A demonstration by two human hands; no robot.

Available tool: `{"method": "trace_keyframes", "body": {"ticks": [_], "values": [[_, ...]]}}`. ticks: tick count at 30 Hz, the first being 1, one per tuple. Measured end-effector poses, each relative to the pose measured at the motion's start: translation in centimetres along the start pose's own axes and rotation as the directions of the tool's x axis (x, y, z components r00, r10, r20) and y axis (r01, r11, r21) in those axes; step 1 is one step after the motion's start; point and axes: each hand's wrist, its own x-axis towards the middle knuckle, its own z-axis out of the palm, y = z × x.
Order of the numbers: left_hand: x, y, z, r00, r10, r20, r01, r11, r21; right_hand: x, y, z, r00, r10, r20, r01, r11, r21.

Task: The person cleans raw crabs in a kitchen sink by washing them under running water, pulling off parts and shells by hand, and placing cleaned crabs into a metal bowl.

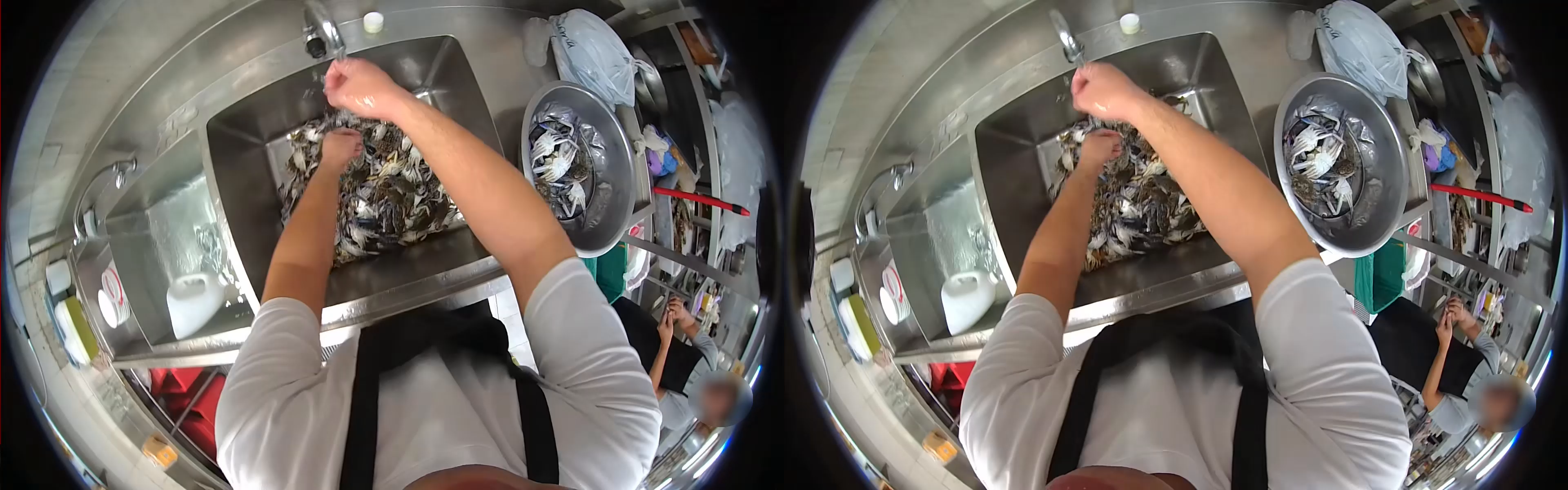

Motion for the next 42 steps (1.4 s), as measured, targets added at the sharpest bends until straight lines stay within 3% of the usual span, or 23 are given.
{"method": "trace_keyframes", "body": {"ticks": [1,2,3,4,6,7,10,13,14,15,16,18,20,22,25,28,30,31,33,35,36,39,42], "values": [[2.7,-2.0,0.8,0.994,0.091,-0.063,-0.075,0.973,0.22,-1.5,0.9,0.0,0.995,-0.097,0.002,0.095,0.977,0.189],[6.4,-4.7,1.0,0.849,0.527,0.041,-0.332,0.471,0.817,-3.9,-0.3,-1.0,0.999,-0.006,0.044,-0.001,0.988,0.153],[6.6,-5.5,1.8,0.893,0.449,0.041,-0.276,0.473,0.837,-4.8,3.0,-0.3,0.992,-0.116,-0.041,0.122,0.968,0.219],[6.7,-6.3,2.6,0.93,0.366,0.04,-0.22,0.466,0.857,-6.7,3.7,-0.4,0.996,0.007,-0.086,0.009,0.983,0.186],[8.2,-9.9,2.7,0.989,-0.004,0.145,-0.142,0.184,0.973,-10.4,6.2,-0.6,0.981,0.175,-0.088,-0.156,0.97,0.185],[4.0,-6.6,4.5,0.989,-0.056,-0.139,0.15,0.311,0.939,-11.7,8.5,-0.6,0.975,0.221,-0.034,-0.208,0.95,0.231],[3.0,-7.2,4.9,0.983,0.049,-0.18,0.163,0.243,0.956,-14.8,11.3,-0.4,0.948,0.311,-0.067,-0.289,0.929,0.231],[2.1,-5.6,5.6,0.941,0.083,-0.328,0.228,0.562,0.795,-15.2,14.4,0.2,0.904,0.401,-0.149,-0.345,0.889,0.301],[1.0,-2.8,4.8,0.984,0.178,-0.03,-0.061,0.48,0.875,-15.2,14.7,0.4,0.891,0.42,-0.172,-0.309,0.839,0.449],[1.5,-2.9,4.8,0.973,0.164,-0.166,-0.02,0.768,0.64,-14.7,13.5,0.4,0.806,0.575,-0.14,-0.386,0.689,0.613],[3.1,-3.4,4.2,0.988,0.137,-0.072,-0.074,0.826,0.559,-13.8,14.1,0.7,0.781,0.602,-0.165,-0.403,0.688,0.604],[1.1,0.5,4.8,0.921,0.366,-0.135,-0.254,0.826,0.504,-9.5,14.4,1.4,0.756,0.636,-0.155,-0.475,0.696,0.539],[-0.9,3.1,4.9,0.883,0.455,-0.112,-0.381,0.837,0.393,-5.7,14.9,2.0,0.704,0.709,-0.046,-0.481,0.523,0.704],[-3.5,5.7,3.9,0.931,0.355,-0.09,-0.334,0.924,0.188,-3.6,14.4,2.7,0.84,0.526,0.134,-0.368,0.371,0.853],[-6.7,9.0,-2.0,0.891,0.451,-0.051,-0.406,0.842,0.356,-0.4,14.7,4.9,0.883,0.39,0.263,-0.41,0.362,0.837],[-9.4,11.7,-11.1,0.801,0.511,-0.31,-0.373,0.833,0.409,1.7,16.7,5.8,0.854,0.427,0.298,-0.468,0.379,0.798],[-11.7,13.5,-18.1,0.604,0.43,-0.671,-0.33,0.901,0.281,2.2,13.6,7.2,0.769,0.622,0.145,-0.522,0.482,0.704],[-8.3,11.9,-22.8,0.463,0.422,-0.78,-0.303,0.902,0.308,2.6,14.0,7.8,0.82,0.555,0.137,-0.492,0.562,0.665],[-5.2,9.1,-33.0,0.274,0.515,-0.812,-0.303,0.848,0.435,2.4,14.9,8.3,0.834,0.551,0.024,-0.47,0.687,0.554],[-6.3,10.5,-40.2,0.183,0.321,-0.929,-0.256,0.928,0.27,2.9,15.2,8.7,0.797,0.601,-0.054,-0.491,0.698,0.521],[-3.8,9.0,-45.4,0.182,0.225,-0.957,-0.451,0.884,0.122,2.7,14.4,8.7,0.789,0.61,-0.075,-0.498,0.705,0.505],[-3.7,10.2,-54.3,0.338,0.031,-0.94,-0.438,0.89,-0.128,2.4,13.7,8.7,0.725,0.669,-0.161,-0.464,0.648,0.604],[-4.1,12.9,-57.1,0.591,0.004,-0.807,-0.669,0.562,-0.487,2.3,14.9,8.7,0.722,0.601,-0.342,-0.349,0.743,0.571]]}}
